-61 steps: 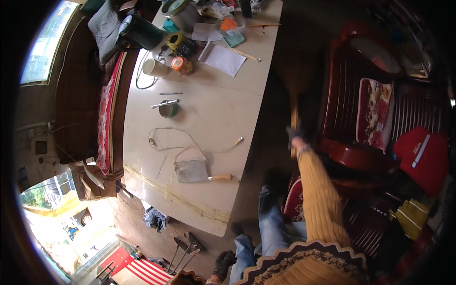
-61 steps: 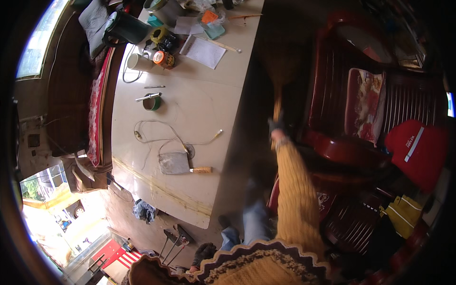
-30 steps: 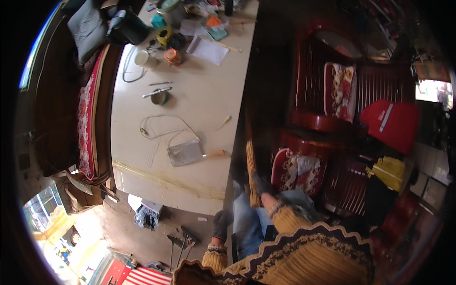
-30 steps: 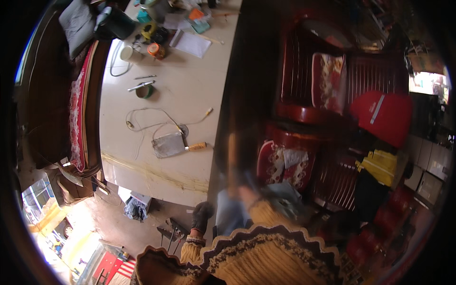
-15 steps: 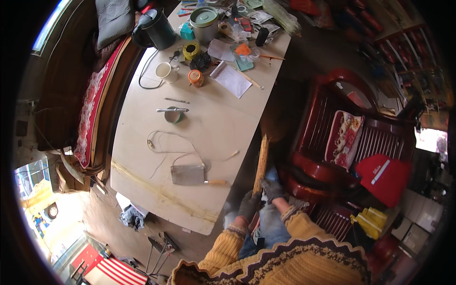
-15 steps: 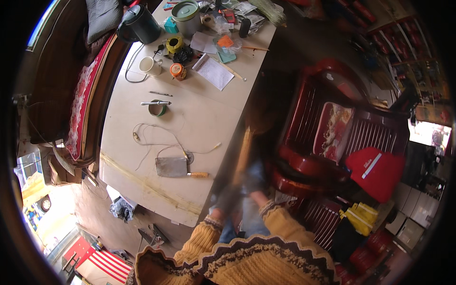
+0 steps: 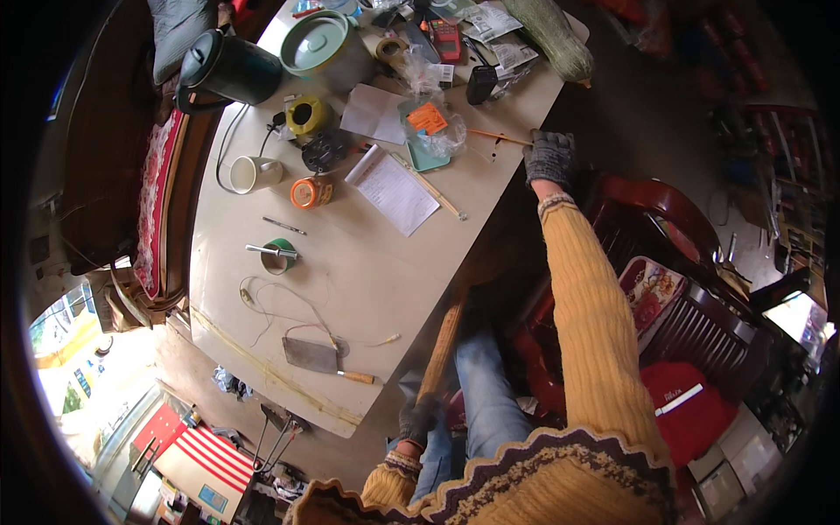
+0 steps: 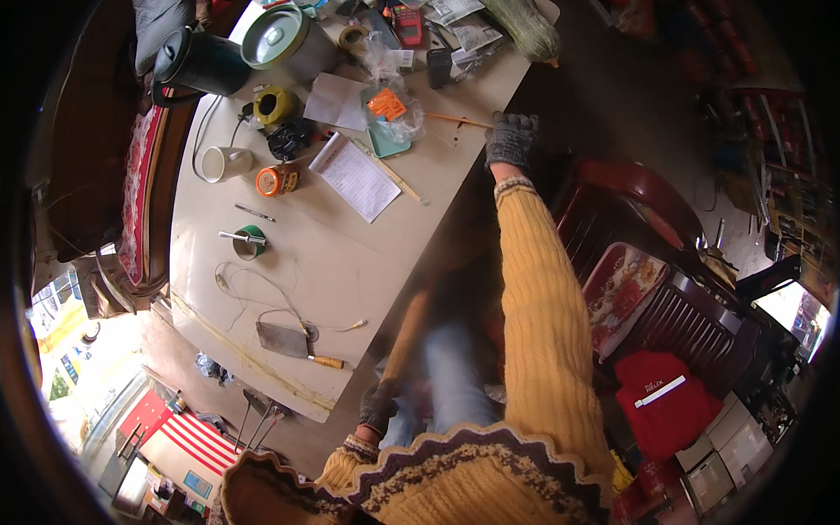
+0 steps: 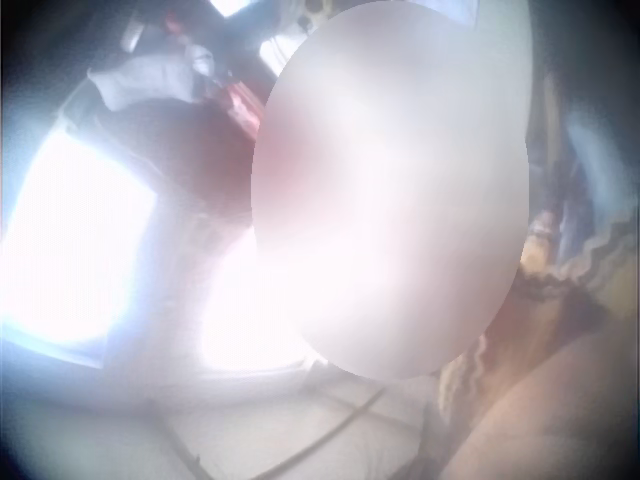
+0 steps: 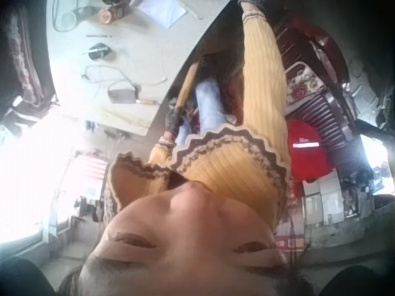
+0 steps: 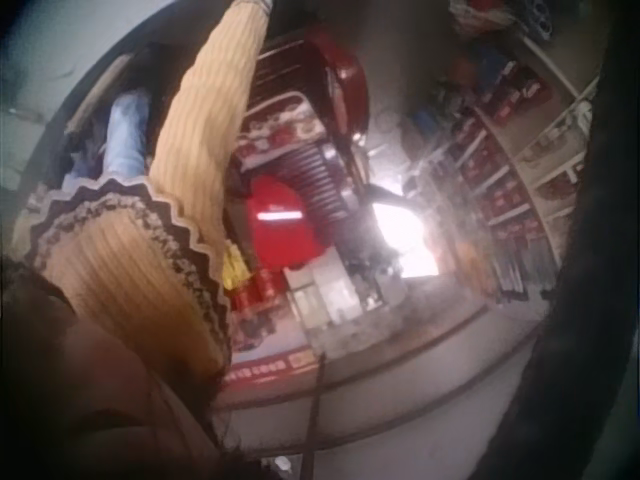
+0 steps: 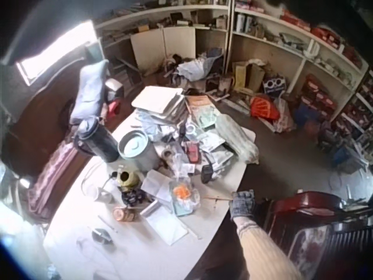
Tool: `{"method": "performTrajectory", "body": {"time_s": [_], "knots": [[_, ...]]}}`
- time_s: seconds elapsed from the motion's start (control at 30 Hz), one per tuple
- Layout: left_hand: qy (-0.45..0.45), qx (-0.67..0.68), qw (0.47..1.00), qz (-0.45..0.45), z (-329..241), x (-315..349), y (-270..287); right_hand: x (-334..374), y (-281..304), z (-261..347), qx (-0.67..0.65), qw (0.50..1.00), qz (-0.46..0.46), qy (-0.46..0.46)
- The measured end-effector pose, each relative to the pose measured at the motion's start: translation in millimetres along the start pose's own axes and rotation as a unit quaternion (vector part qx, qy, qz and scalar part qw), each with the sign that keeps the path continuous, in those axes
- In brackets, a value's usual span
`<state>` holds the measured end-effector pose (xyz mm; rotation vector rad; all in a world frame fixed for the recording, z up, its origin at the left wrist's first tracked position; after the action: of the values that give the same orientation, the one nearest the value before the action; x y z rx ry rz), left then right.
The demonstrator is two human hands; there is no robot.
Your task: The person sweeps debris into a dustpan using a broom, then empties the dustpan into a plastic bag inside a bucket. They also wipe a table surface with a cloth and pick up scattered papers, placing them on the table.
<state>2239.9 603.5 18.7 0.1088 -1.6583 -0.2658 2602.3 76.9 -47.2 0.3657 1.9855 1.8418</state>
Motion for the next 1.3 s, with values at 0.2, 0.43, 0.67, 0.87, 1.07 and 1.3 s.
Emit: {"method": "performTrajectory", "body": {"time_s": [0.2,0.43,0.67,0.87,1.07,1.3], "knots": [[0.028,-0.029,0.997,-0.058,5,-1,5,-23,-47,3,0.018,0.995,0.085,0.058],[0.004,-0.023,0.998,-0.056,1,4,-4,6,-34,-34,-0.158,0.963,0.219,-0.009],[-0.009,-0.026,0.998,-0.050,-3,3,-2,107,-35,-59,-0.556,0.582,0.444,-0.393],[-0.052,-0.022,0.998,0.021,8,-10,-3,168,39,-6,-0.649,0.453,0.479,-0.379],[-0.124,-0.019,0.991,0.056,20,-20,-12,223,117,129,-0.701,0.384,0.544,-0.254],[-0.197,-0.093,0.971,0.098,48,-27,-11,313,178,291,-0.635,0.477,0.607,0.009]]}}
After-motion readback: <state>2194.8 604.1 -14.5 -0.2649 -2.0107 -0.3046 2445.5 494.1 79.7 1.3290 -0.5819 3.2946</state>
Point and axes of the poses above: each hand's wrist, its own x-axis away from the middle knuckle, its own y-axis out of the back of the hand, z = x × y, the point moved 10 cm from there along -x, towards the middle knuckle, and after that the axes turned 6 degrees about -z, right-handed, at the moved point
